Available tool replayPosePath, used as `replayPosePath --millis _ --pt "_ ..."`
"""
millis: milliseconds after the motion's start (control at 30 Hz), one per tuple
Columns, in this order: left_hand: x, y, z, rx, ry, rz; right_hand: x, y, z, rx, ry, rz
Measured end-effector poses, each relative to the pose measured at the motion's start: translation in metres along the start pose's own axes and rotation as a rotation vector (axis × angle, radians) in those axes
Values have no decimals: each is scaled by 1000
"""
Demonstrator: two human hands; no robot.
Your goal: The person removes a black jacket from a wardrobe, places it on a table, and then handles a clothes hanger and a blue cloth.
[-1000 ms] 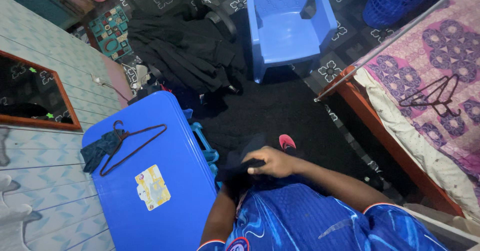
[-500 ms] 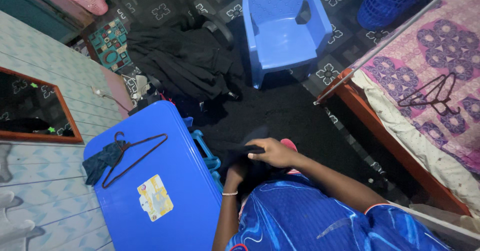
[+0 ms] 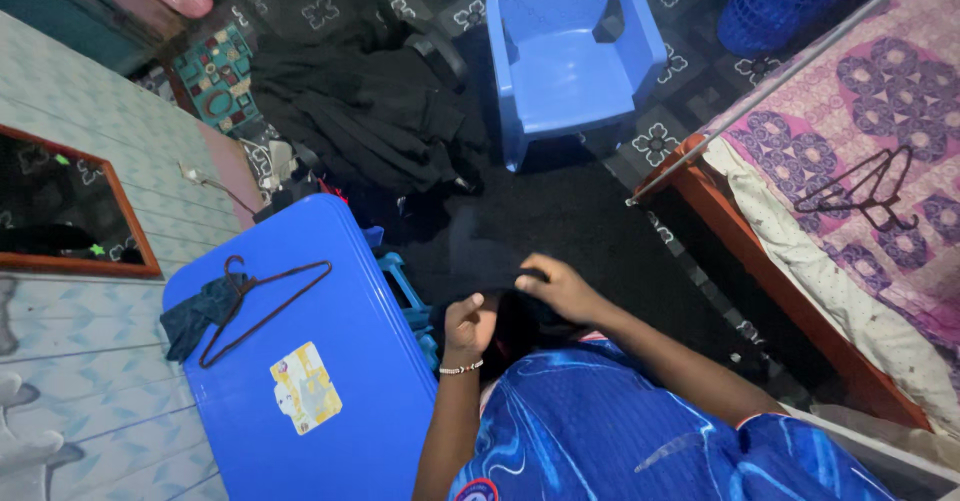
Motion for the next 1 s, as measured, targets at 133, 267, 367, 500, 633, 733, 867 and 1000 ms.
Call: replayPosePath --millis 133,267,367,500,633,733,867,1000 --pt "70 15 5 -17 54 -11 -21 17 20 43 -55 80" --pt "102 23 6 -8 -4 68 -34 9 3 -12 -230 252" --pt "103 32 -1 10 -34 31 -46 10 -22 -225 -506 383" --pt "103 36 -10 47 -35 34 -34 9 -47 -335 -548 168" --pt "121 49 -14 190 36 61 -31 21 -57 -210 -679 179" --pt "132 60 -14 211 170 -15 -41 33 -53 -181 -635 234" --pt "122 73 -14 271 254 24 -61 63 -51 -190 -624 201" --pt "94 67 -8 287 241 155 -80 76 -40 -378 -374 -238"
Point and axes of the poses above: each hand's wrist, its own y-axis towards the middle knuckle, its own x-axis out of the palm, z = x × y, the point moved 4 cm from there along y, towards the middle knuckle
